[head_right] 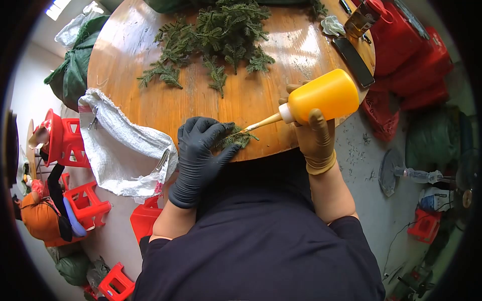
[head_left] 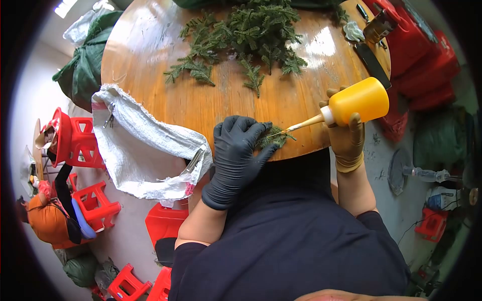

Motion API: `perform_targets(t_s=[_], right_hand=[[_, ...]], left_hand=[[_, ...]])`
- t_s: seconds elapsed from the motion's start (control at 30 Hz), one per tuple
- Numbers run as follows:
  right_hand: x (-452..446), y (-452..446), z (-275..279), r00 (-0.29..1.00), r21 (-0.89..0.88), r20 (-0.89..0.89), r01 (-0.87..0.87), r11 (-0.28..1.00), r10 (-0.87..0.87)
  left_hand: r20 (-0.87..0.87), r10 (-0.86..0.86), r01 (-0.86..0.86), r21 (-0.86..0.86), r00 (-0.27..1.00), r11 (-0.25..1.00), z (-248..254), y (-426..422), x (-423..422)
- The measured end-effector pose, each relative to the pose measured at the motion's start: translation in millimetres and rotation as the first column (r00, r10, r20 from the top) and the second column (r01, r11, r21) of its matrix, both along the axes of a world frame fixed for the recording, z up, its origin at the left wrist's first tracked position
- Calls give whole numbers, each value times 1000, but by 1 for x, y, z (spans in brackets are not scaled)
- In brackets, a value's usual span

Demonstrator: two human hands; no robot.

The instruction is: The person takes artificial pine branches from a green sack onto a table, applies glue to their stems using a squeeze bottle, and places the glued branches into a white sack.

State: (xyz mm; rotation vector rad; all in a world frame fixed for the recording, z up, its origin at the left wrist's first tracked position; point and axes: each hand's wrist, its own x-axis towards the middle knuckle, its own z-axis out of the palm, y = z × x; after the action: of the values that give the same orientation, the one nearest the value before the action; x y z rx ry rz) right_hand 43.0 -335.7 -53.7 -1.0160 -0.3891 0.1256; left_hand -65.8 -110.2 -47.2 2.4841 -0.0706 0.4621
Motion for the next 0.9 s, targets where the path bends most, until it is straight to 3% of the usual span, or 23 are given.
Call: perform_targets(t_s=[0.5,0.9], right_hand=[[-2,11,-6,997,-109,62,-30,994,37],[-1,-5,0,987,-216,148,98,972,-67]], left_hand=[[35,34,-34,-8,999,999,1,-3,-1],[41,44,-46,26,998,999,-2,-4,0]])
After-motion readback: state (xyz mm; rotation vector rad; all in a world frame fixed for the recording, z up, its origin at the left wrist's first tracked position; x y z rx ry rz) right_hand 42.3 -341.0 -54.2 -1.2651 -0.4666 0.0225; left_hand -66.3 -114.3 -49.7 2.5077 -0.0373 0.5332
